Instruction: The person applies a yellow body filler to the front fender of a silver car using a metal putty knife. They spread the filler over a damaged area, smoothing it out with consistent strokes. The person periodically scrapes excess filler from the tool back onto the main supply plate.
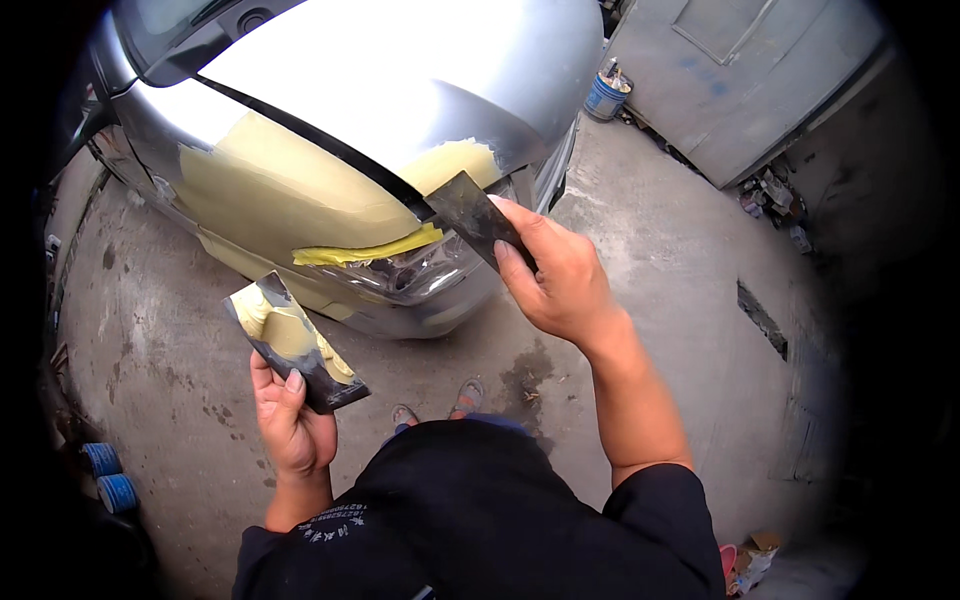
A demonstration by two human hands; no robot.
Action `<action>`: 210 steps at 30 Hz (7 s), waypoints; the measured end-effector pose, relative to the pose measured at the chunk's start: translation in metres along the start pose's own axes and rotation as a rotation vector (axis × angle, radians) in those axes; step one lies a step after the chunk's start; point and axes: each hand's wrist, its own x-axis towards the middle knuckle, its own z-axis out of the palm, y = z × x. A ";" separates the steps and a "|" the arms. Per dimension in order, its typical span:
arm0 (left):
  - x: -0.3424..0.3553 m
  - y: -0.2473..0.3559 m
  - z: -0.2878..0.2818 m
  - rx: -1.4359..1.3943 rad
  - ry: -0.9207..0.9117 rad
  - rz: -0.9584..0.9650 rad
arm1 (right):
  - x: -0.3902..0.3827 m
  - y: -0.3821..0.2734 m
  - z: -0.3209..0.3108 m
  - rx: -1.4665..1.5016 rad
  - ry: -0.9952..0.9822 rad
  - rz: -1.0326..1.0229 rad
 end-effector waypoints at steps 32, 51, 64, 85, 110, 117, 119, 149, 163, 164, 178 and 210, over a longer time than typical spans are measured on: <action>-0.005 -0.026 0.015 -0.112 0.005 -0.118 | -0.083 -0.052 0.071 0.581 -0.160 -0.057; -0.059 -0.051 0.024 0.082 -0.491 -0.095 | -0.176 -0.041 0.045 1.152 -0.042 0.652; -0.149 -0.086 0.076 1.105 -0.718 0.296 | -0.245 -0.008 -0.016 1.600 -0.114 0.659; -0.239 -0.011 -0.033 0.287 -0.290 -0.356 | -0.217 -0.098 -0.014 0.684 -0.507 -0.472; -0.297 -0.029 -0.052 0.037 0.012 -0.270 | -0.356 -0.102 0.028 0.854 -0.359 0.763; -0.310 -0.079 -0.013 0.126 0.134 -0.269 | -0.364 -0.123 0.006 0.868 -0.261 0.296; -0.314 -0.092 0.000 0.160 0.160 -0.183 | -0.368 -0.122 -0.002 0.697 -0.250 0.102; -0.339 -0.110 0.106 0.042 -0.092 -0.361 | -0.392 -0.058 -0.084 1.568 -0.541 0.586; -0.329 -0.122 0.105 0.130 -0.232 -0.060 | -0.422 -0.045 -0.086 0.719 -0.204 0.536; -0.328 -0.126 0.101 0.144 -0.280 -0.066 | -0.416 -0.048 -0.090 0.746 -0.205 0.539; -0.320 -0.120 0.099 1.114 -0.625 -0.065 | -0.406 -0.015 -0.105 0.985 -0.192 0.436; -0.313 -0.179 0.123 0.148 -0.342 -0.476 | -0.455 0.075 -0.152 0.549 -0.275 0.205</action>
